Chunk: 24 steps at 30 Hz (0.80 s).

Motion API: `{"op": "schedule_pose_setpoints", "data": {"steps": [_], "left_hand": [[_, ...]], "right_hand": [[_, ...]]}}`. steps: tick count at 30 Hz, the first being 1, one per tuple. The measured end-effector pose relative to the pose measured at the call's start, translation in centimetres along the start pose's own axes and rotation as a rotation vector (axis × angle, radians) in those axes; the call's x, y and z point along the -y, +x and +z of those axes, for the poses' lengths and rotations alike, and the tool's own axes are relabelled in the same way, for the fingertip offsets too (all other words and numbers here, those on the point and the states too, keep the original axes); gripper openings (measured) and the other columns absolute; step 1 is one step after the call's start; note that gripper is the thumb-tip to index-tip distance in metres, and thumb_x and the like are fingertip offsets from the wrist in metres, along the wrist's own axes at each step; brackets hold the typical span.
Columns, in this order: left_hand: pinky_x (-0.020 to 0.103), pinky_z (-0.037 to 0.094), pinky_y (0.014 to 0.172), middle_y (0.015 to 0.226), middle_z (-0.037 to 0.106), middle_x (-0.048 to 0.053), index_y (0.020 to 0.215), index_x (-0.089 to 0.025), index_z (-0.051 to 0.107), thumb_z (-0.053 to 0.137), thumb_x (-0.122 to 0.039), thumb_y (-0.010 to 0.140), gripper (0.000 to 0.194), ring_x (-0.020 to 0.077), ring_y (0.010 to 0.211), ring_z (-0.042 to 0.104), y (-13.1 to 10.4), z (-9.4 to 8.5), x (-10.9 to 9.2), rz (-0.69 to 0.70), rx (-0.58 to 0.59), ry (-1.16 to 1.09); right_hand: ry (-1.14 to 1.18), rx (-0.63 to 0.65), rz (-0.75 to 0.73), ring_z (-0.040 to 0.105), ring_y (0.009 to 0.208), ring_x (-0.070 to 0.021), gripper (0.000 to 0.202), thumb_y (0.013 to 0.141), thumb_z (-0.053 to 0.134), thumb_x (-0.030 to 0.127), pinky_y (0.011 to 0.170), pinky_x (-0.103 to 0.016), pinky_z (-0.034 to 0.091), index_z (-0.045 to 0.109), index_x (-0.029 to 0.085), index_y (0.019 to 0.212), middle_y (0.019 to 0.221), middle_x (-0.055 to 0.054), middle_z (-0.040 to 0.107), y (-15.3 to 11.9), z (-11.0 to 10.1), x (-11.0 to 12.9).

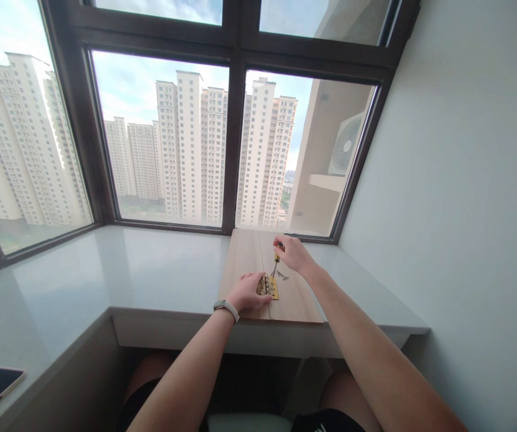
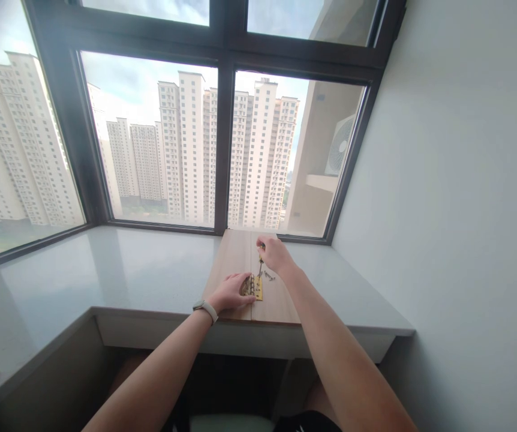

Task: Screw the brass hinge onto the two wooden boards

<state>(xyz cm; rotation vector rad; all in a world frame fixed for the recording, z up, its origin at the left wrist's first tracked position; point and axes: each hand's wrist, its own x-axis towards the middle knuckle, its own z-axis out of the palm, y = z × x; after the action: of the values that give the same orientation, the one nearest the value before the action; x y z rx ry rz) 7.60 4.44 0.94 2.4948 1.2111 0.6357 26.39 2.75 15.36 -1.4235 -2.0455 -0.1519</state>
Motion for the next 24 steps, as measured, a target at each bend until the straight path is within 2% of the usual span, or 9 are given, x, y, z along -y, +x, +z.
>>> {"op": "schedule_pose_setpoints", "data": {"steps": [4, 7, 10, 13, 17, 20, 24], "left_hand": [[0.040, 0.029, 0.118, 0.147, 0.053, 0.008, 0.149, -0.028, 0.039, 0.067, -0.069, 0.076, 0.088, 0.0298, 0.137, 0.046, 0.01, -0.02, 0.05, 0.007, -0.001, -0.007], [0.040, 0.029, 0.118, 0.147, 0.054, 0.008, 0.148, -0.029, 0.040, 0.067, -0.068, 0.076, 0.087, 0.0301, 0.138, 0.046, -0.04, -0.13, -0.06, 0.004, 0.004, -0.013], [0.041, 0.029, 0.118, 0.147, 0.053, 0.008, 0.148, -0.030, 0.040, 0.068, -0.067, 0.076, 0.086, 0.0302, 0.138, 0.045, -0.11, -0.29, -0.28, -0.009, 0.010, -0.013], [0.041, 0.029, 0.118, 0.148, 0.053, 0.007, 0.149, -0.030, 0.039, 0.068, -0.067, 0.076, 0.087, 0.0300, 0.138, 0.045, -0.17, -0.45, -0.45, -0.018, 0.018, -0.013], [0.041, 0.029, 0.118, 0.148, 0.053, 0.007, 0.149, -0.030, 0.039, 0.068, -0.068, 0.076, 0.087, 0.0291, 0.138, 0.045, -0.22, -0.52, -0.48, -0.014, 0.016, -0.011], [0.040, 0.030, 0.118, 0.147, 0.054, 0.007, 0.149, -0.029, 0.039, 0.068, -0.069, 0.076, 0.088, 0.0292, 0.138, 0.046, -0.25, -0.51, -0.47, -0.015, 0.012, -0.005], [0.039, 0.029, 0.118, 0.148, 0.053, 0.007, 0.148, -0.029, 0.040, 0.067, -0.067, 0.076, 0.086, 0.0292, 0.138, 0.045, -0.31, -0.58, -0.57, -0.017, 0.016, 0.001]], "right_hand": [[0.078, 0.104, 0.076, 0.062, 0.070, -0.0155, 0.013, 0.090, 0.056, 0.018, 0.071, -0.025, 0.042, 0.067, 0.022, 0.094, 0.074, -0.001, 0.068, 0.26, -0.07, -0.39], [0.113, 0.168, 0.115, 0.063, 0.067, -0.0139, 0.021, 0.090, 0.053, 0.012, 0.069, -0.024, 0.043, 0.067, 0.022, 0.102, 0.079, -0.002, 0.070, 0.58, -0.12, -0.69], [0.032, 0.110, 0.095, 0.062, 0.073, -0.0149, 0.010, 0.088, 0.060, 0.019, 0.069, -0.024, 0.042, 0.067, 0.022, 0.094, 0.086, -0.004, 0.071, 0.70, -0.10, -0.67], [-0.037, 0.027, 0.077, 0.060, 0.075, -0.0163, 0.008, 0.088, 0.063, 0.028, 0.069, -0.025, 0.041, 0.066, 0.021, 0.085, 0.081, -0.003, 0.068, 0.50, 0.04, -0.49], [-0.027, -0.047, 0.041, 0.058, 0.076, -0.0154, 0.006, 0.086, 0.060, 0.024, 0.071, -0.025, 0.040, 0.065, 0.021, 0.085, 0.088, -0.003, 0.068, 0.10, 0.18, -0.44], [0.003, -0.008, 0.021, 0.059, 0.075, -0.0153, 0.008, 0.088, 0.058, 0.022, 0.070, -0.025, 0.039, 0.066, 0.022, 0.088, 0.085, -0.001, 0.069, 0.01, 0.08, -0.57], [0.033, 0.102, 0.083, 0.061, 0.075, -0.0152, 0.016, 0.089, 0.057, 0.016, 0.069, -0.024, 0.040, 0.070, 0.022, 0.095, 0.082, -0.002, 0.069, 0.26, -0.17, -0.83]]}}
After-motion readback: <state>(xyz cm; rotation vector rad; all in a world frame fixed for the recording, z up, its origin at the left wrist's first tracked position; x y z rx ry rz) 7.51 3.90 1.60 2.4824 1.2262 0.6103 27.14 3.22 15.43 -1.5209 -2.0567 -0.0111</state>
